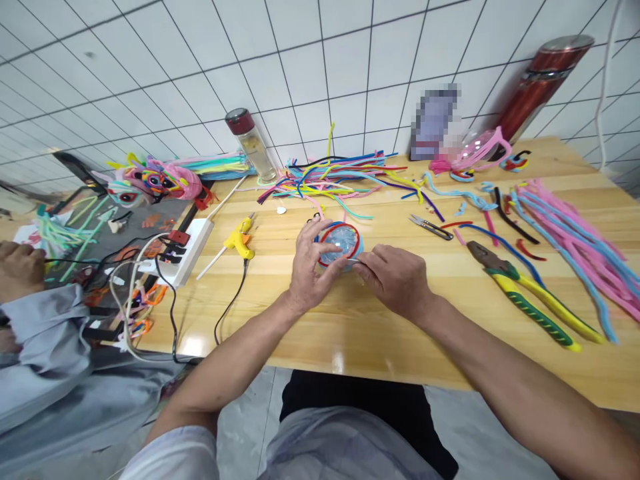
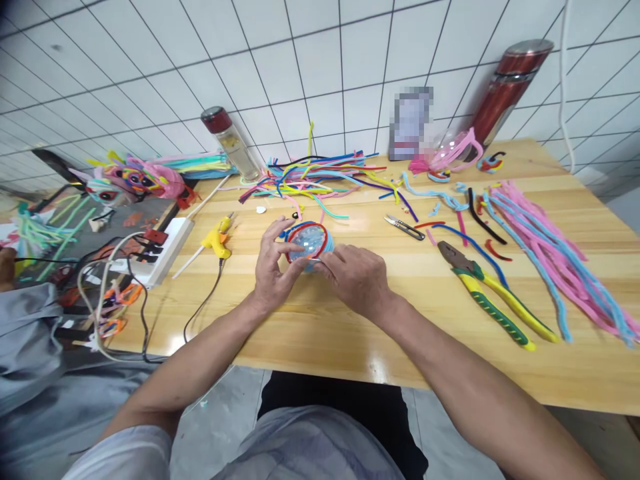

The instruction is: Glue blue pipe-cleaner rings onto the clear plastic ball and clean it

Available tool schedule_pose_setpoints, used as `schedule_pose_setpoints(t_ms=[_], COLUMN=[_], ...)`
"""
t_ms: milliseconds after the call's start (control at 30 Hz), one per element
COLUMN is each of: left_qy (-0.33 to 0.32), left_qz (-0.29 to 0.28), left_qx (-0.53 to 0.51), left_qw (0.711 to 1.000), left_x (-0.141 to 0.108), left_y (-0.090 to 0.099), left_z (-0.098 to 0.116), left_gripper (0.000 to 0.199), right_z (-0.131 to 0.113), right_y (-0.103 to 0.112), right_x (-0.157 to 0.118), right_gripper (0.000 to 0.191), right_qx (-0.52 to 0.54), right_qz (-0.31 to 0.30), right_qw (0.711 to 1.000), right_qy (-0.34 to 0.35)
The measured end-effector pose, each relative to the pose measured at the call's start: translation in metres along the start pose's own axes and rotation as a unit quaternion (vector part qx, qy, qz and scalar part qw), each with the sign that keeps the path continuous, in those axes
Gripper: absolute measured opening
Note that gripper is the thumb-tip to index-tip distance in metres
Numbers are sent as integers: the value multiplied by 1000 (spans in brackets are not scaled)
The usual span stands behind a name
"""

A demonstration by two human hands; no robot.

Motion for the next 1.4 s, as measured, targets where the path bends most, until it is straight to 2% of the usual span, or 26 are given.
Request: schedule_pose_setpoints(t_ms=[100,200,300,367,400,467,500,567,633,700,833,933,1033,1100,1267,1400], left_qy=[30,101,187,240,258,261,246,192,139,121,123,130,143,126,112,100], left_qz=[-9,57,159,195,201,178,151,84,30,-4,-69,-109,-117,-124,-102,-81], left_qx=[-55,-114,-123,-103,-90,-69,-56,-29,-1,14,-2,-57,-99,-90,-42,-35], left_qw=[998,987,962,945,941,946,956,977,990,993,990,984,978,980,988,991], left_x=[-2,-3,-8,-12,-14,-14,-12,-7,-4,-2,2,1,-2,-2,-1,1], left_y=[-5,7,28,37,39,35,29,11,-6,-18,-27,-26,-26,-31,-42,-43], left_z=[-2,-20,-54,-79,-89,-96,-93,-76,-55,-43,-41,-44,-48,-45,-50,-51], left_gripper=[15,20,36,47,47,37,44,72,84,80,55,56,59,59,90,79], right_z=[-6,-4,16,33,40,47,48,49,50,51,54,55,51,46,36,35], right_y=[5,9,7,2,0,-7,-10,-15,-19,-22,-24,-20,-17,-17,-19,-19], right_x=[1,1,0,-3,-4,-5,-6,-6,-6,-6,-7,-6,-4,-3,-3,-4], right_gripper=[36,36,35,36,36,36,36,36,37,37,35,33,34,35,36,37], right_qx=[-19,-15,47,97,116,139,147,159,162,162,151,137,119,107,79,54], right_qz=[19,35,30,26,23,12,3,-11,-21,-32,-48,-39,-39,-48,-60,-65], right_qw=[999,999,997,988,983,976,974,971,970,970,973,978,983,986,992,994], right_qy=[19,18,-53,-116,-140,-167,-174,-180,-182,-181,-168,-153,-132,-116,-81,-74])
Point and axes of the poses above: each hand's wrist, its own x-axis towards the middle knuckle, its own y-axis out of the back of the hand, z = x × y, the point moved 10 cm from there along x, towards the middle knuckle, and after that the axes turned 2 degrees about -x, right-handed, at the moved point
